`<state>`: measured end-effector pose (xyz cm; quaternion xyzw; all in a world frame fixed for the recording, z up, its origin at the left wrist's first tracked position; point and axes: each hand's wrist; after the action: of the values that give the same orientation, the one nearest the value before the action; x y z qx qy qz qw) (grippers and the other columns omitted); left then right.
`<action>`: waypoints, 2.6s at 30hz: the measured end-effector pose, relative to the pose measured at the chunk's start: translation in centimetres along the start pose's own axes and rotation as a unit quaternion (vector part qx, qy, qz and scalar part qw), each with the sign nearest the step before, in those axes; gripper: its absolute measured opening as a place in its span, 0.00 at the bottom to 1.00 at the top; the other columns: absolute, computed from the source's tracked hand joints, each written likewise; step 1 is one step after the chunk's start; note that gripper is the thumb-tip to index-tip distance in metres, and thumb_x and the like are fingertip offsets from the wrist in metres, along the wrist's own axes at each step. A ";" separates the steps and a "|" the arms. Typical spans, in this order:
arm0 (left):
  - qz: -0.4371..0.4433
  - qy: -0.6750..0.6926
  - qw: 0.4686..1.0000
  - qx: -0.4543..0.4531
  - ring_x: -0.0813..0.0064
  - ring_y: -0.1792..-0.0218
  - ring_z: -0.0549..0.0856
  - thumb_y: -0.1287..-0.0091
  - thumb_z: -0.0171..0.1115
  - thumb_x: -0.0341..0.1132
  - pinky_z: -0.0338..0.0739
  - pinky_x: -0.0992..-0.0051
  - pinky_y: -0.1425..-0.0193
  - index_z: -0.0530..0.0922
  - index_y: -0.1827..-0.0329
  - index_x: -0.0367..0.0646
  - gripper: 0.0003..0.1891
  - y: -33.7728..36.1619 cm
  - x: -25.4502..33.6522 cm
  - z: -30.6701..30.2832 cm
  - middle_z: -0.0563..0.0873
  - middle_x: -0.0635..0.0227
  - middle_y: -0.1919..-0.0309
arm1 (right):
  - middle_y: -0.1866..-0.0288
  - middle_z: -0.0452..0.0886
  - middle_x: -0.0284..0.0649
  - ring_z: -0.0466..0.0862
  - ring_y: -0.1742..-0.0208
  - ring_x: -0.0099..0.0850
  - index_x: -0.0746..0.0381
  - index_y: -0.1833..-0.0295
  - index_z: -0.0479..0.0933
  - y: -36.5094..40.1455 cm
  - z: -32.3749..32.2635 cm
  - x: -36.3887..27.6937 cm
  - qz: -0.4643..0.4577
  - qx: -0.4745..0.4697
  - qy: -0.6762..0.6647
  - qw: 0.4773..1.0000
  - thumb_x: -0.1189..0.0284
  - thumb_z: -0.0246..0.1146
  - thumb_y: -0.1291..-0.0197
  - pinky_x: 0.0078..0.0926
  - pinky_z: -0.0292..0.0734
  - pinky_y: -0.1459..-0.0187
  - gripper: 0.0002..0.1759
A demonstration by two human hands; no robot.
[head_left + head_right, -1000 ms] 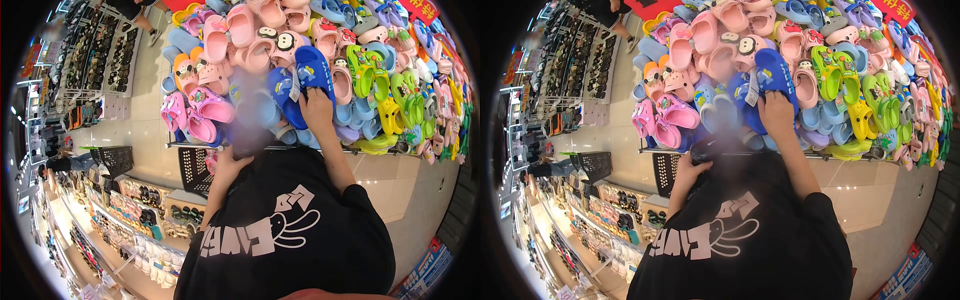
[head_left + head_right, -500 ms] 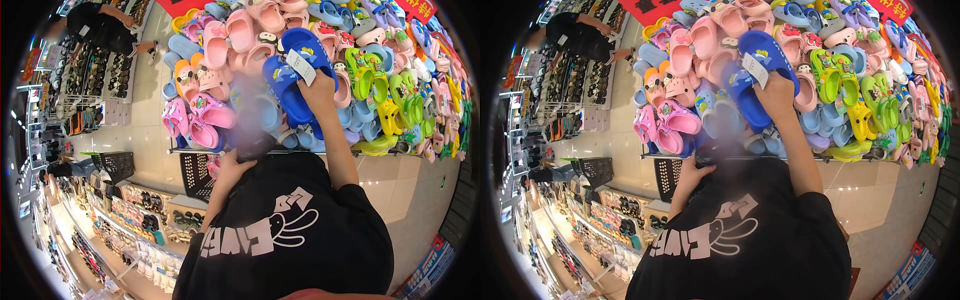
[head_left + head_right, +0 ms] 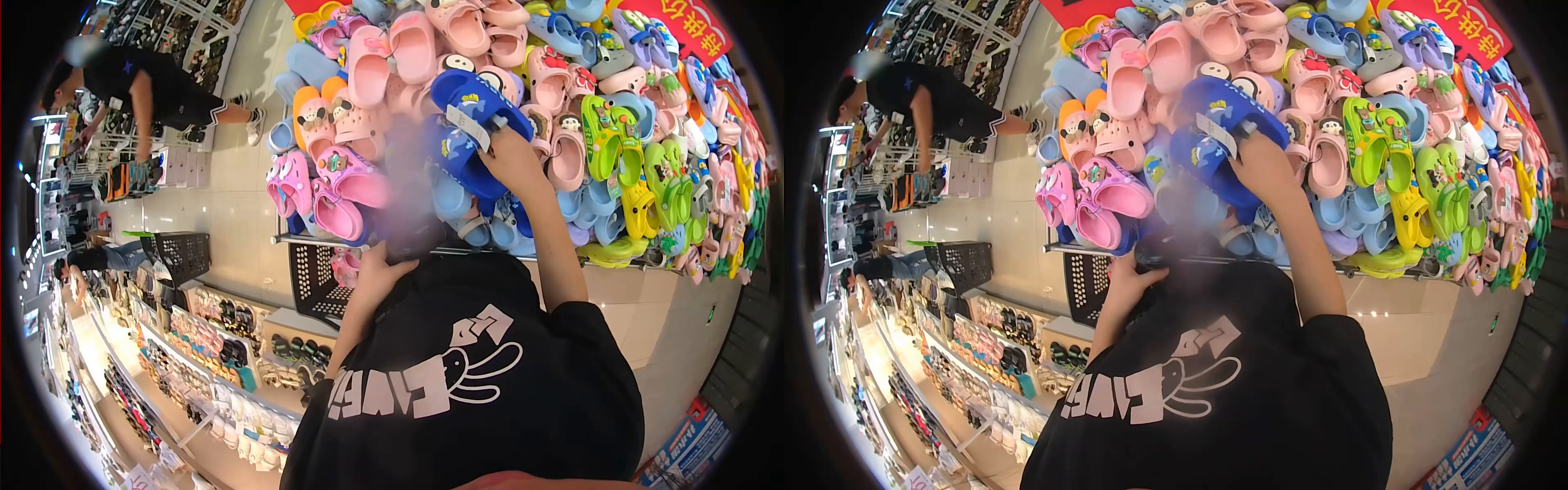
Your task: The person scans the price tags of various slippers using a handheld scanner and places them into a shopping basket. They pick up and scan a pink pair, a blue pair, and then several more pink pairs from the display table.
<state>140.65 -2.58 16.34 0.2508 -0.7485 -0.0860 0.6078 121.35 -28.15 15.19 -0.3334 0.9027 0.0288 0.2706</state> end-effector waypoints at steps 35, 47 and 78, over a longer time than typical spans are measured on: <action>0.040 0.015 0.999 0.001 0.74 0.61 0.85 0.47 0.73 0.30 0.79 0.72 0.53 0.81 0.50 0.34 0.21 -0.9 4.0 0.0 0.89 0.60 0.61 | 0.56 0.74 0.49 0.80 0.56 0.48 0.63 0.41 0.75 0.1 1.3 -6.5 0.045 0.082 -0.046 0.995 0.72 0.67 0.45 0.43 0.76 0.57 0.24; 0.081 0.026 0.996 0.009 0.81 0.71 0.83 0.44 0.70 0.25 0.75 0.81 0.68 0.80 0.52 0.34 0.16 -1.1 4.7 0.1 0.86 0.67 0.70 | 0.57 0.80 0.52 0.83 0.61 0.48 0.70 0.40 0.72 -1.7 0.6 -7.4 0.110 -0.011 -0.093 0.990 0.73 0.67 0.46 0.40 0.79 0.57 0.27; 0.191 -0.134 0.970 0.073 0.70 0.61 0.86 0.42 0.66 0.25 0.78 0.72 0.54 0.79 0.52 0.33 0.15 -1.5 8.3 2.1 0.87 0.58 0.64 | 0.69 0.84 0.43 0.85 0.70 0.30 0.72 0.56 0.81 0.5 1.1 -4.5 0.260 -0.026 -0.663 0.702 0.76 0.68 0.45 0.23 0.80 0.65 0.13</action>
<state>137.92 -8.20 22.42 0.1336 -0.8612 0.0540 0.4874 124.43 -24.88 16.52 0.0126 0.5398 0.3354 0.7720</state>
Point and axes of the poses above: each hand's wrist, its own y-axis away from the middle knuckle, its own z-axis out of the palm, x = y × z
